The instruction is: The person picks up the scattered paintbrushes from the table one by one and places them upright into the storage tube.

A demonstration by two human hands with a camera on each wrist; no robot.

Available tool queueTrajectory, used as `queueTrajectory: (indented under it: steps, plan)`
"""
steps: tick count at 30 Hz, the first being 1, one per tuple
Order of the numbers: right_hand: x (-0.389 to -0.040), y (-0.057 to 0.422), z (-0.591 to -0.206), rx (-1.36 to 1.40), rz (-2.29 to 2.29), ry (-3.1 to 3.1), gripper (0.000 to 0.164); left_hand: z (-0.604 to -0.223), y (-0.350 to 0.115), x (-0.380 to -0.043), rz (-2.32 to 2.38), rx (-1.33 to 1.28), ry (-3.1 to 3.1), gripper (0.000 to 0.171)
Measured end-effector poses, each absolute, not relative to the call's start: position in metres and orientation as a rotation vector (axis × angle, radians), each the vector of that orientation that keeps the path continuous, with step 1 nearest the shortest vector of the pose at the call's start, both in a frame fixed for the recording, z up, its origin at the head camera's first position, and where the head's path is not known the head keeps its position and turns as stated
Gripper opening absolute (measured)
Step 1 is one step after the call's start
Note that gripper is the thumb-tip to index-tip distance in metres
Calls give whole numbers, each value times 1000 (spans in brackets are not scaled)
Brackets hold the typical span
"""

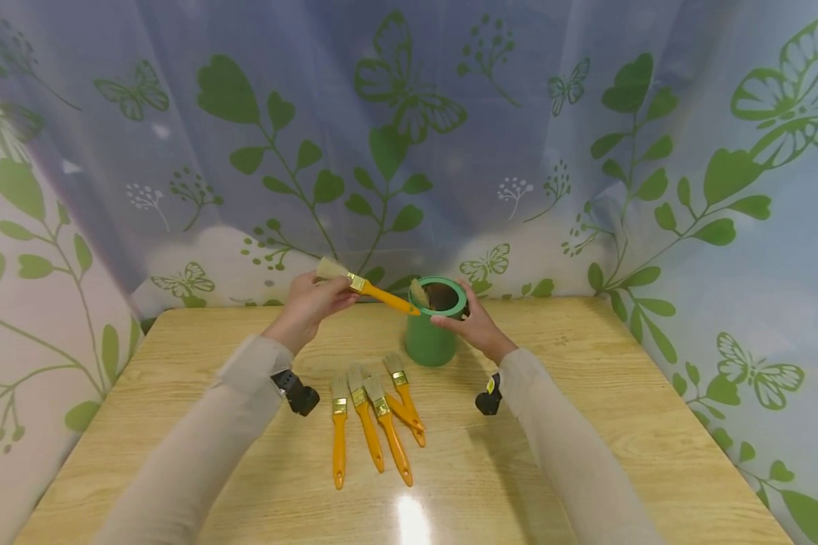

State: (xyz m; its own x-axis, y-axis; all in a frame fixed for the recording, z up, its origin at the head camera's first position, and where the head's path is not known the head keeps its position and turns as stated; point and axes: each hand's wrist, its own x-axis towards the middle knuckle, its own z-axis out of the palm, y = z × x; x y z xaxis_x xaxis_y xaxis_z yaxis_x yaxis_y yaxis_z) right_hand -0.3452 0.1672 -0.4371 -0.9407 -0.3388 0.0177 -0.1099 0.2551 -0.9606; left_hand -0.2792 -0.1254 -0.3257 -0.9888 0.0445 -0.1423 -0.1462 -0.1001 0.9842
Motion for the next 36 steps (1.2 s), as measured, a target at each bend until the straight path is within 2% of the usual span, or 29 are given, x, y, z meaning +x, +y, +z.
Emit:
queueTrajectory:
  steps: [1, 4, 15, 26, 36]
  plan:
    - [-345, 167, -437, -423, -1757, 2329, 96, -324, -122, -280, 2250, -107, 2018, 39]
    - [-346, 168, -437, -413, -1762, 2335, 98, -320, -110, -282, 2295, -101, 2035, 33]
    - [-347, 168, -438, -413, -1783, 2335, 99, -318, -73, -287, 2265, -56, 2208, 34]
    - [-339, 167, -428, -402, -1771, 2300, 97, -328, -52, -292, 1855, 92, 2754, 20]
    - [-344, 166, -438, -393, -1762, 2357, 98, -332, -38, -294, 1664, 221, 2836, 21]
